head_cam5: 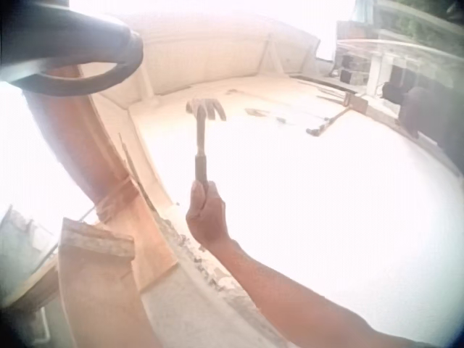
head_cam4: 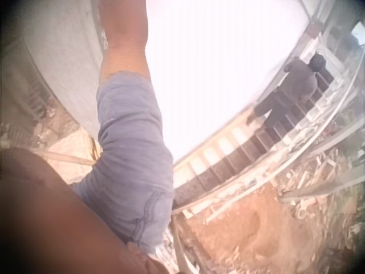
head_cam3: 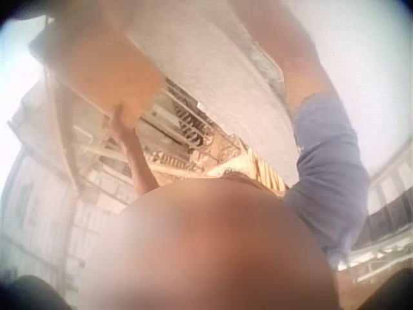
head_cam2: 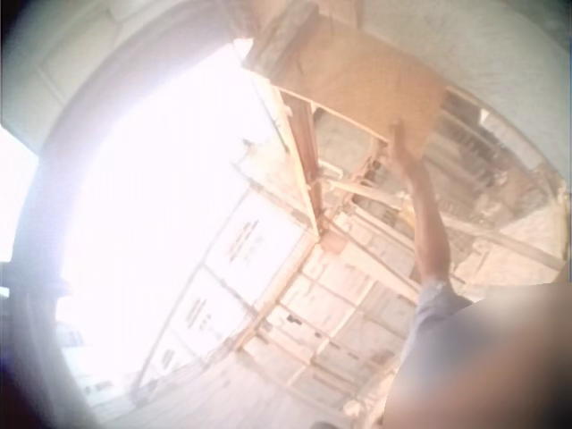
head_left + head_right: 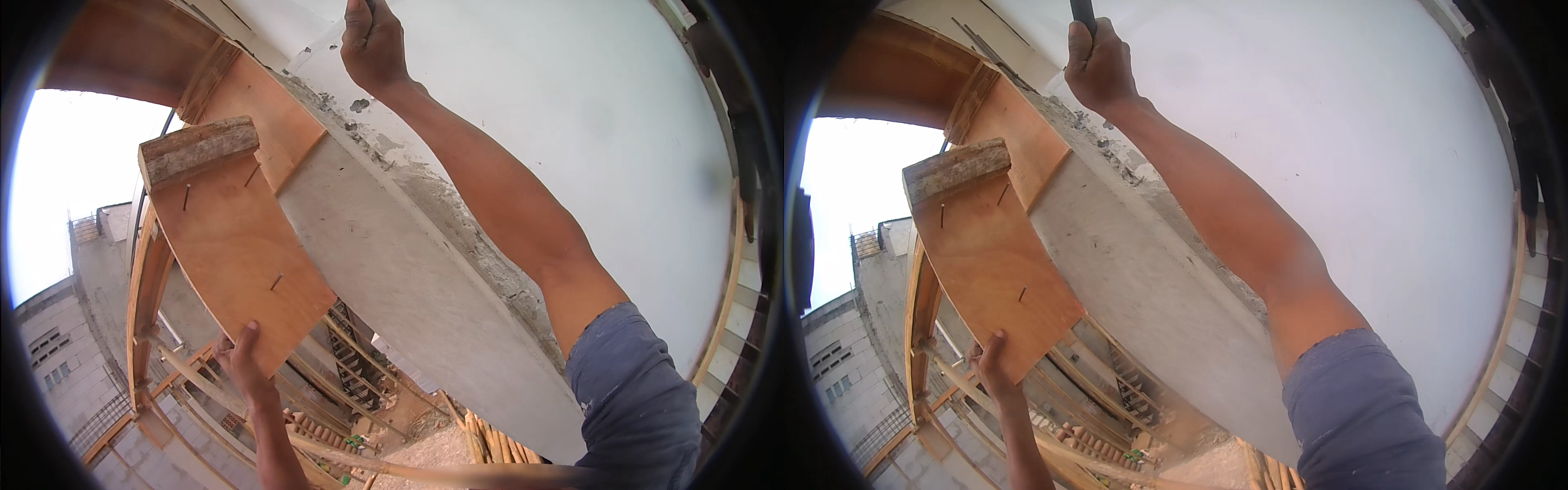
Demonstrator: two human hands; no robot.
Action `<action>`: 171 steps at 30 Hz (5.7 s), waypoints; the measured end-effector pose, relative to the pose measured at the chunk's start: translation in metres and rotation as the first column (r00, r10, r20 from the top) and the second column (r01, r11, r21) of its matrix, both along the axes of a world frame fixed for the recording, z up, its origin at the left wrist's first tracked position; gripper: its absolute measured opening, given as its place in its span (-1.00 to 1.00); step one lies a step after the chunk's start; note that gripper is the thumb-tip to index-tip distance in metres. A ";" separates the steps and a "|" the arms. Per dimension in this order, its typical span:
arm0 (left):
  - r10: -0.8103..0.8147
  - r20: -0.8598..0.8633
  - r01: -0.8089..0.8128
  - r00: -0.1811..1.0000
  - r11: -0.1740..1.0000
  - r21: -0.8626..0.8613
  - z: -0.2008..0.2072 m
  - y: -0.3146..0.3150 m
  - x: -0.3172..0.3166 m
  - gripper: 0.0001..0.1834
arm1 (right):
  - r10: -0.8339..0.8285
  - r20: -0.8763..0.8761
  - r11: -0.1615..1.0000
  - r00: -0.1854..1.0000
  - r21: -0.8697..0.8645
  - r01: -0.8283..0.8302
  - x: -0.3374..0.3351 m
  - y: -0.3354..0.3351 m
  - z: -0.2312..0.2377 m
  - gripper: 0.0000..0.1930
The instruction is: The person uses a hammer to drive nails into wooden planks attached to a concrete wall. They position the planks, hammer nails, and occasionally measure the wall with a tape measure. The work is performed on bamboo scaffolding at a construction site.
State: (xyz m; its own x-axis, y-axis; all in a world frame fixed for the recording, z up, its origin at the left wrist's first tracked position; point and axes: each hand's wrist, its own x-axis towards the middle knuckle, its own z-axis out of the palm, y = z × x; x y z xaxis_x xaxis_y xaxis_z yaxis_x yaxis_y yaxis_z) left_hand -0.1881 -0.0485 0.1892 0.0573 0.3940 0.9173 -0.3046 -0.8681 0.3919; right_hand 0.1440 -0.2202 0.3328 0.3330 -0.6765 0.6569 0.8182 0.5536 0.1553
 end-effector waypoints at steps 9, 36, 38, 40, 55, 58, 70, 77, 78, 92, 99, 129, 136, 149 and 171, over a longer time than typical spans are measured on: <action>-0.031 0.015 0.031 0.999 0.999 0.007 0.005 0.012 0.000 -0.59 | -0.087 -0.175 0.335 0.981 -0.932 -0.137 0.068 0.048 -0.047 -0.41; -0.021 0.020 0.021 1.000 1.000 -0.007 0.003 0.009 0.002 -0.65 | -0.239 -0.077 0.738 0.968 -0.662 0.129 0.035 0.043 -0.020 -0.44; 0.048 0.139 -0.041 0.989 0.998 -0.055 0.002 0.009 0.001 -0.64 | -0.257 -0.093 0.429 0.962 -0.903 0.027 0.050 0.053 -0.029 -0.40; -0.002 0.056 0.004 0.998 1.000 -0.023 0.004 0.009 0.002 -0.64 | -0.149 -0.155 0.368 0.977 -0.925 -0.091 0.061 0.049 -0.034 -0.38; 0.037 0.125 -0.035 0.991 0.999 -0.018 0.005 0.018 -0.002 -0.60 | -0.107 -0.195 0.318 0.975 -0.936 -0.153 0.055 0.064 -0.025 -0.36; -0.014 0.021 0.014 1.000 1.000 0.005 0.006 0.018 -0.001 -0.58 | -0.085 -0.173 0.415 0.981 -0.902 -0.123 0.063 0.033 -0.017 -0.39; -0.015 -0.061 0.018 0.998 0.999 0.050 0.008 0.014 -0.002 -0.61 | -0.114 -0.221 0.290 0.969 -0.940 -0.180 0.057 0.063 -0.024 -0.27; -0.055 0.073 0.057 0.996 0.998 -0.028 0.006 0.018 0.000 -0.62 | 0.016 -0.112 0.802 0.994 -0.592 -0.079 0.039 0.008 0.002 -0.35; -0.079 0.062 0.081 0.995 0.996 -0.030 0.006 0.019 0.000 -0.62 | 0.081 -0.071 0.923 0.994 -0.370 -0.102 0.028 -0.001 0.011 -0.39; -0.121 0.023 0.121 0.992 0.992 0.037 0.008 0.026 -0.001 -0.63 | 0.081 -0.157 0.579 0.984 -0.796 -0.174 0.070 0.035 0.003 -0.41; -0.114 0.029 0.114 0.993 0.993 -0.002 0.009 0.028 -0.001 -0.58 | 0.028 -0.029 0.998 0.999 -0.050 -0.029 0.018 0.022 0.024 -0.39; -0.136 0.031 0.135 0.990 0.990 0.029 0.008 0.038 -0.002 -0.64 | -0.218 0.122 0.898 0.968 0.414 0.150 0.031 -0.009 0.027 -0.44; -0.184 0.030 0.184 0.982 0.983 0.019 0.007 0.045 -0.007 -0.62 | -0.128 -0.111 0.552 0.986 -0.833 -0.022 0.077 0.089 -0.016 -0.31; -0.287 0.031 0.288 0.957 0.957 -0.039 0.013 0.067 -0.009 -0.55 | -0.238 -0.094 0.814 0.967 -0.563 0.146 0.040 0.058 -0.018 -0.36; -0.243 0.053 0.244 0.969 0.969 -0.021 0.010 0.054 -0.004 -0.60 | 0.172 -0.167 0.399 0.971 -0.889 -0.223 0.086 0.066 -0.036 -0.31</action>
